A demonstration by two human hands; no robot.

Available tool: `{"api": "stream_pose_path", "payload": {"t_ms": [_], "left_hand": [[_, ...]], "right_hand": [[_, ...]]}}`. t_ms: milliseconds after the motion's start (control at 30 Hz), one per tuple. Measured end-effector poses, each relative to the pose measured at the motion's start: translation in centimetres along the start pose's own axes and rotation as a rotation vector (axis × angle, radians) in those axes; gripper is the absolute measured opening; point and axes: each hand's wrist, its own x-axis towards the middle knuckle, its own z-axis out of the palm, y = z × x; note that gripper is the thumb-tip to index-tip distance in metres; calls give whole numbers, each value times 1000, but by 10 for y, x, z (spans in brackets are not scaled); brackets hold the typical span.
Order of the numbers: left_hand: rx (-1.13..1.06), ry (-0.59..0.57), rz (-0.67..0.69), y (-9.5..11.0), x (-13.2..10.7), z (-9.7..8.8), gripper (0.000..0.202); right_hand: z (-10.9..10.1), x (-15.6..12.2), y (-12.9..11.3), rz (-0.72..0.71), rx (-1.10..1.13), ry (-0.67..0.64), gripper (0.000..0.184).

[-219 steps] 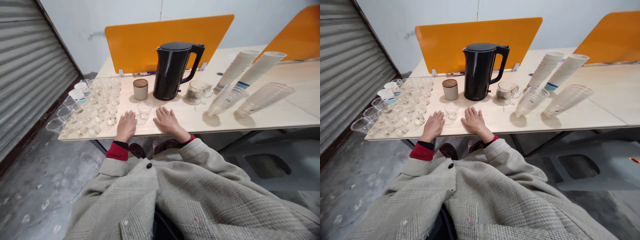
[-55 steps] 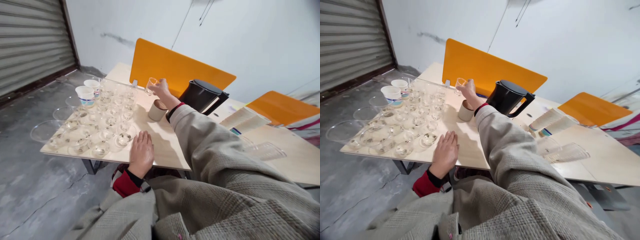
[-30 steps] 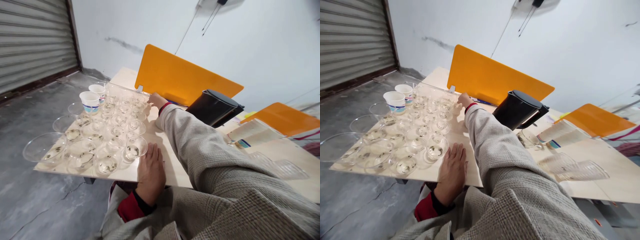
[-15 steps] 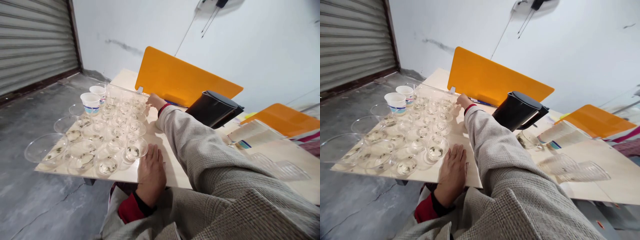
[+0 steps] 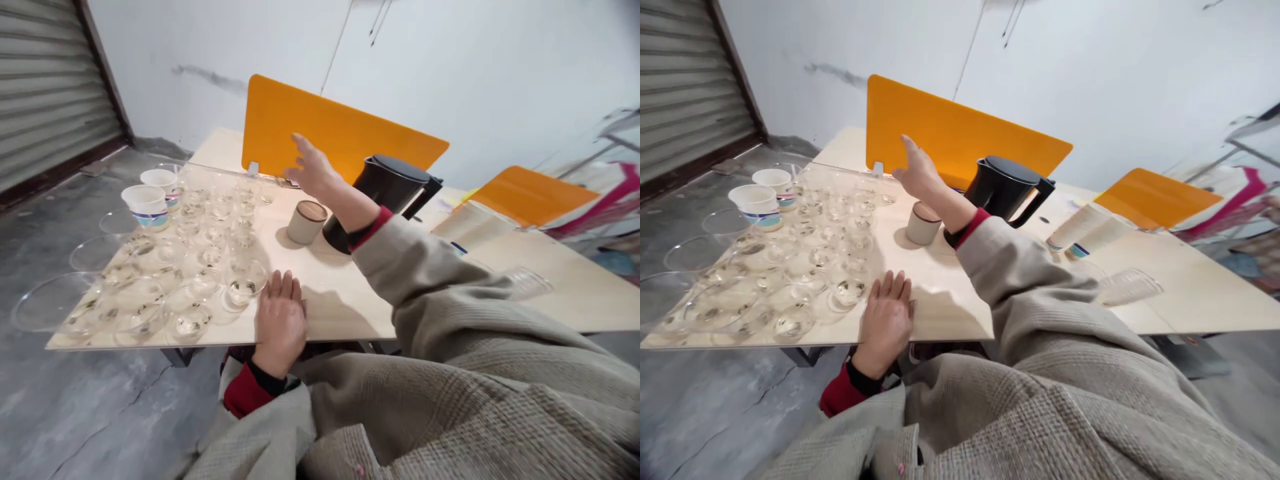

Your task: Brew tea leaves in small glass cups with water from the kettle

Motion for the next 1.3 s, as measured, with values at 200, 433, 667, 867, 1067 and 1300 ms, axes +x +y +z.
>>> {"api": "stream_pose_path", "payload": {"t_ms": [200,433,667,867,1067,1300], "left_hand": [[23,-27,27,-1,3,-12,51],[48,-54,55,-6,8,-15,55],[72,-32,66,-11,10,-15,57],[112,-74,73,-14,13,-18,60],[113,-73,27,-12,11,-20,54],[133,-107,-25,-7,8,-21,55]], "right_hand": [[-107,-180,5,45,294,173,65],[-178,-342,86,433,140,615,52],[-168,-409,173,650,23,752,44],[-161,-402,197,581,-67,671,38],[-167,-394,185,461,-125,572,11],[-167,-389,184,480,-152,541,13]]}}
